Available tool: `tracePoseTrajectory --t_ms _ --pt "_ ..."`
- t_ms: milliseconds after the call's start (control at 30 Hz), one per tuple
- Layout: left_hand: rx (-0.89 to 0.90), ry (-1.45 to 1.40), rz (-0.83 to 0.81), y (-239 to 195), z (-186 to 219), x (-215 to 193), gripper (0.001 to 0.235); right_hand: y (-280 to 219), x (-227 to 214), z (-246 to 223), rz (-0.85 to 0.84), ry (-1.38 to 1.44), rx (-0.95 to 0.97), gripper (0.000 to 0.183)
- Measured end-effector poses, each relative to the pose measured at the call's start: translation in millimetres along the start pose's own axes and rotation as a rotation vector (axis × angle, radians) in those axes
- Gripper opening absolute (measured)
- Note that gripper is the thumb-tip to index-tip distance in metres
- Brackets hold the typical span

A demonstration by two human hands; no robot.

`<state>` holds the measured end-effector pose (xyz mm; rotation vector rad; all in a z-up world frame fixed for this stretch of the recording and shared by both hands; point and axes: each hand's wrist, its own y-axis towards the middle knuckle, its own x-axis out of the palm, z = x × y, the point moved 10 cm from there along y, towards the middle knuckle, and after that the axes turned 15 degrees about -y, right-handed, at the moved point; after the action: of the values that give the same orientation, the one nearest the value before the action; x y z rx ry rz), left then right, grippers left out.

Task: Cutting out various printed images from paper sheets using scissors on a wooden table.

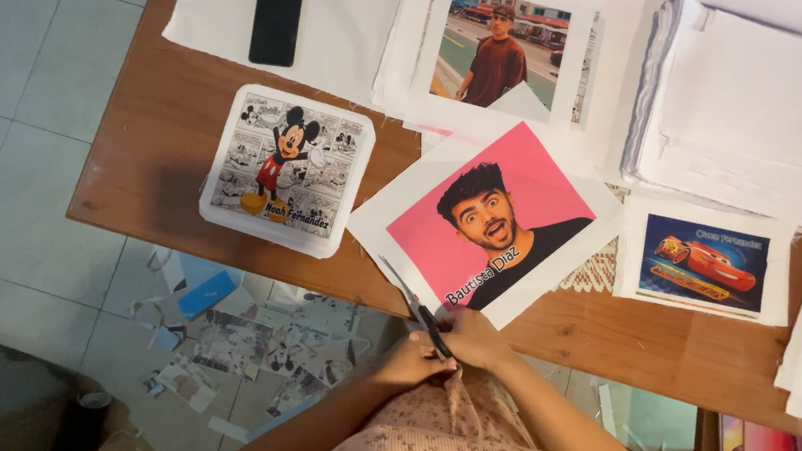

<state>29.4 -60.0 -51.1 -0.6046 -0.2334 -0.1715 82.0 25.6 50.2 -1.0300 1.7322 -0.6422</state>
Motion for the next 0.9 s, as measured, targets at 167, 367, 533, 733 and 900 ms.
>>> tracePoseTrajectory --t_ms 167,367,533,733,900 --pt "0.032 -0.04 0.004 10 -12 -1 0.045 -2 -1 -7 -0.011 -0.011 0.0 0.052" --pt "0.026 -0.011 -0.022 25 -58 -13 0.038 15 6 8 -0.008 0.037 -0.006 0.038" --pt "0.004 -0.073 -0.012 28 -54 -12 0.027 16 4 0 0.014 0.023 0.003 0.043" --pt "-0.053 -0.102 -0.045 31 -91 -10 0.024 9 -3 -20 -0.089 0.081 -0.02 0.055" --pt "-0.076 0.003 -0.039 18 -71 -10 0.03 21 0 -12 -0.057 0.161 -0.012 0.037"
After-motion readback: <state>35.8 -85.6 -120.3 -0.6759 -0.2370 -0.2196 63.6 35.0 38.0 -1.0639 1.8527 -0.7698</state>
